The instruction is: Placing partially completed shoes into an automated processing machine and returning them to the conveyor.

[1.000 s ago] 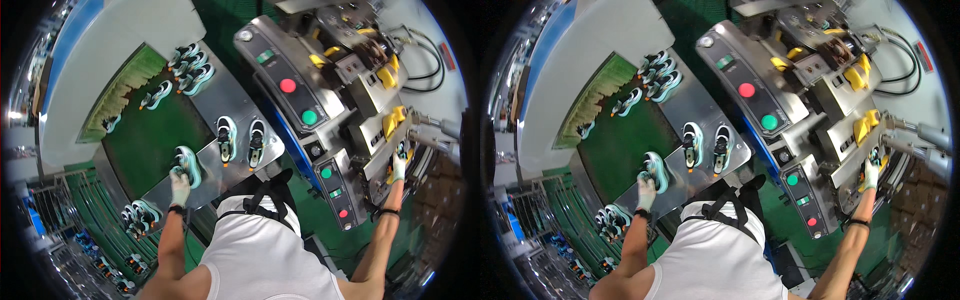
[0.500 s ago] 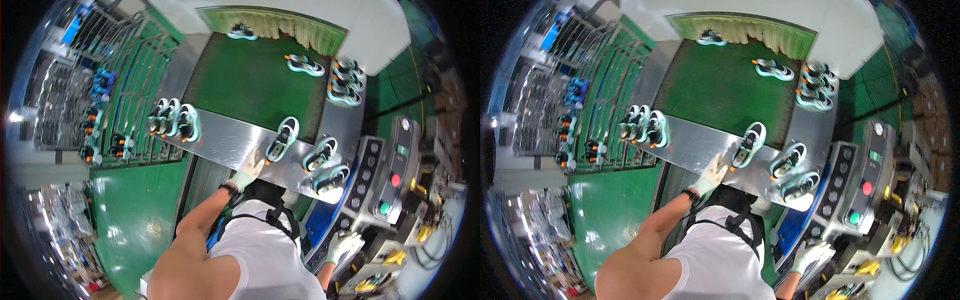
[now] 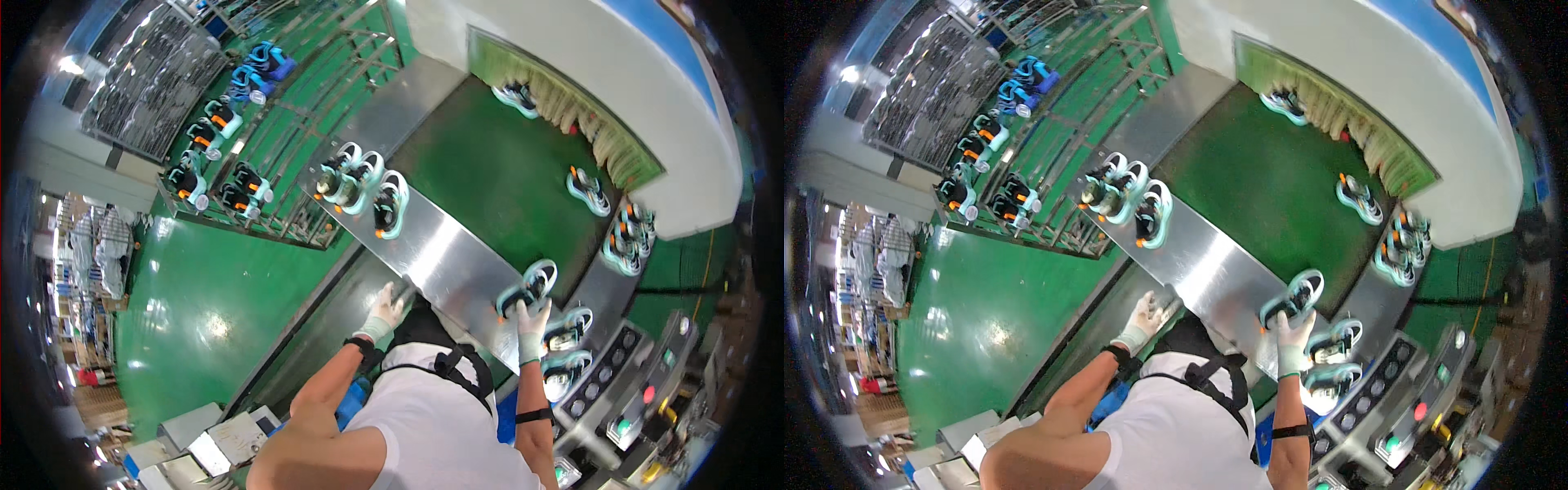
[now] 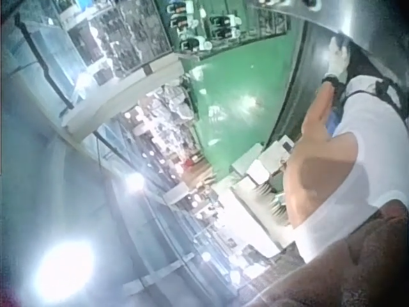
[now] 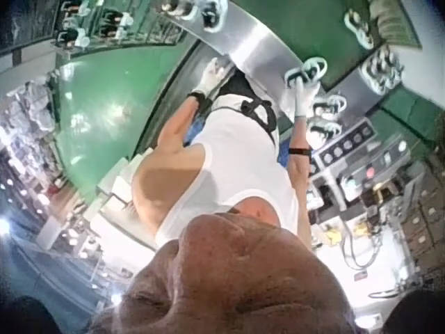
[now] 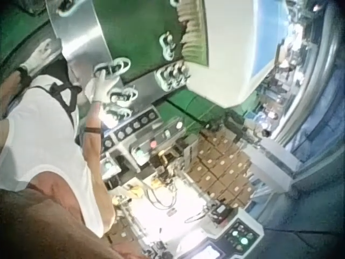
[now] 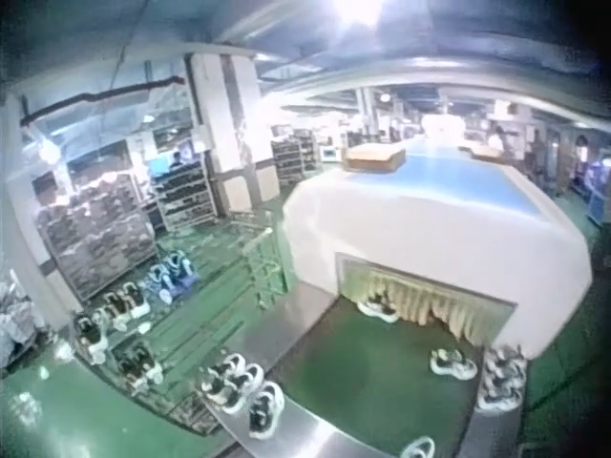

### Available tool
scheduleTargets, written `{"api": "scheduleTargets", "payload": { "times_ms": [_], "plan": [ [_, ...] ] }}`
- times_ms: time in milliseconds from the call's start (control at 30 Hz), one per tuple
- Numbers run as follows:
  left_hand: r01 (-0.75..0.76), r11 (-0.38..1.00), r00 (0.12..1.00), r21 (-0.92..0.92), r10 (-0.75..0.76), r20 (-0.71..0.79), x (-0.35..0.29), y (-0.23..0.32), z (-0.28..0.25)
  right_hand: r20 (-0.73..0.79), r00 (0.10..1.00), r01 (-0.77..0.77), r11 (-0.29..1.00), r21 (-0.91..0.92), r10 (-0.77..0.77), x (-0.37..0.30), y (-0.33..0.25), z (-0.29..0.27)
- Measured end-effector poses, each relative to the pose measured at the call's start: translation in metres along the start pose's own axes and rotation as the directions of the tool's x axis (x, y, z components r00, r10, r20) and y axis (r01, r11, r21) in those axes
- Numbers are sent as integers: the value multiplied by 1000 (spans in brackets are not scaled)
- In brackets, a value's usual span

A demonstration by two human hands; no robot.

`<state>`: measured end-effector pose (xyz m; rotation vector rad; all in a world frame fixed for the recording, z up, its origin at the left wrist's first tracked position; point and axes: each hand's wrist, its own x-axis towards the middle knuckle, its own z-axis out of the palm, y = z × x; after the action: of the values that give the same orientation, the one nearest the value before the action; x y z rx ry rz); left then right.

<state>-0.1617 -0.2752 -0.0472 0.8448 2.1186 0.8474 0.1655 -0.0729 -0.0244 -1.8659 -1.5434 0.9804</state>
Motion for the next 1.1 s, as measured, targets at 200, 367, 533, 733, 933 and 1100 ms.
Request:
{"api": "scheduleTargets", "payload": {
  "times_ms": [200, 367, 533, 733, 933, 1100],
  "plan": [
    [-8, 995, 997, -100, -1, -83, 78, 21, -66, -109, 969, -162, 905, 394, 221, 30, 30, 48],
    [-153, 987, 879, 39, 154, -452, 130, 11, -185, -41, 945, -292, 895, 338, 324, 39, 21, 50],
    [-282, 875, 581, 394, 483, -656, 186, 114, -357, -6, 926, -356, 881, 311, 377, 48, 24, 38],
    [-18, 801, 463, 598, 537, -705, 280, 123, -501, 29, 938, -332, 869, 367, 346, 50, 32, 41],
    [-64, 874, 559, 483, 432, -708, 272, 129, -488, -89, 949, -243, 883, 403, 301, 43, 33, 48],
    [-239, 929, 473, 282, 364, -802, 167, 178, -391, -215, 968, -67, 960, 272, 129, 39, 49, 56]
  ]
}}
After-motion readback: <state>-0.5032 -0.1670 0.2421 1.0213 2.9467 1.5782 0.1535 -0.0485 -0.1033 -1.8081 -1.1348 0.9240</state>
